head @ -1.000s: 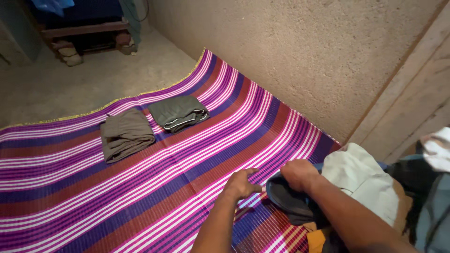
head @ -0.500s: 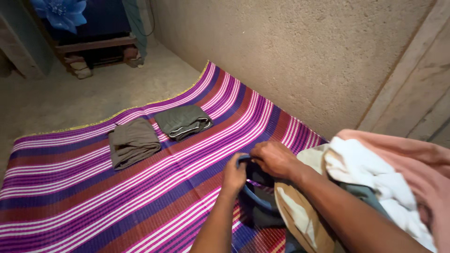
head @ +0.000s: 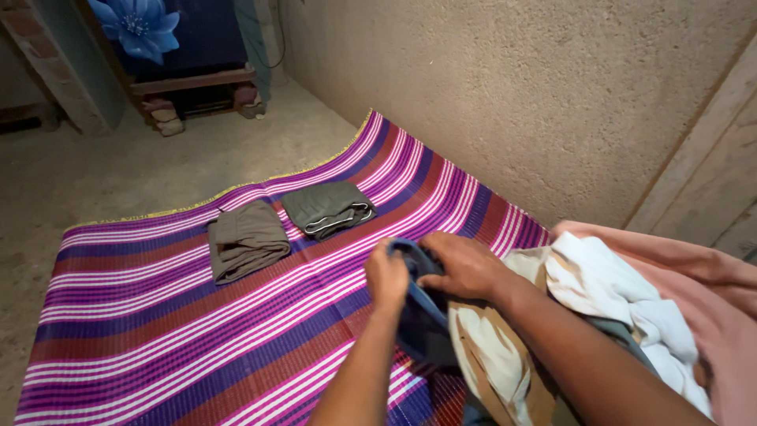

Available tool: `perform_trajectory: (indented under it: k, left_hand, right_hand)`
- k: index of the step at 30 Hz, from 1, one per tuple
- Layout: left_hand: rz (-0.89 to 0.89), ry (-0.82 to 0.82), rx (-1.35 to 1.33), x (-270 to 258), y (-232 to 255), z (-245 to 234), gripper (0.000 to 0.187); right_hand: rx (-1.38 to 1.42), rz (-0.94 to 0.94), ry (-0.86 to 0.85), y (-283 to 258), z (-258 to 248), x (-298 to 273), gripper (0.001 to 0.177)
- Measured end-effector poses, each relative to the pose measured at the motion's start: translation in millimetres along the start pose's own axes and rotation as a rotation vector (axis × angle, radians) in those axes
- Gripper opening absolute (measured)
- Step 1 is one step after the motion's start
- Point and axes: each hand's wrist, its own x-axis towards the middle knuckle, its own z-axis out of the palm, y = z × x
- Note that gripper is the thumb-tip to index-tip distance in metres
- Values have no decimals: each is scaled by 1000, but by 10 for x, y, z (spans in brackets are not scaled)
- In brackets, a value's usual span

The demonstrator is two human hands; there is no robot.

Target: The person folds a pair of gray pants on a striped mat, smoothing and aligning the legs before folding them into a compact rectangle. The person then picks up a pair of blue jeans and begins to fold them in a similar manner.

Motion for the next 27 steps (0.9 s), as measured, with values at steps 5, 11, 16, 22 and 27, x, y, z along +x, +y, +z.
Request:
perform_trajectory:
  k: [5, 11, 16, 22, 27]
  left_hand:
    - [-168, 335, 85, 485, -377, -380, 26]
    - [-126, 559, 17, 710, -688, -1364, 23]
    - [-136, 594, -30, 713, -669, -1718, 22]
    - [-75, 612, -121, 805, -427, -1896, 20]
    - [-125, 690, -274, 866, -299, -2481, 21]
  right_hand:
    - [-89, 8, -208, -101, 19, 27, 60]
    - [-178, 76, -470, -91, 189, -63, 47]
    - [-221, 123, -549, -190, 451, 186, 51]
    - [-197, 187, -590, -536, 686, 430, 62]
    - [-527, 209, -744, -608, 855, 491, 40]
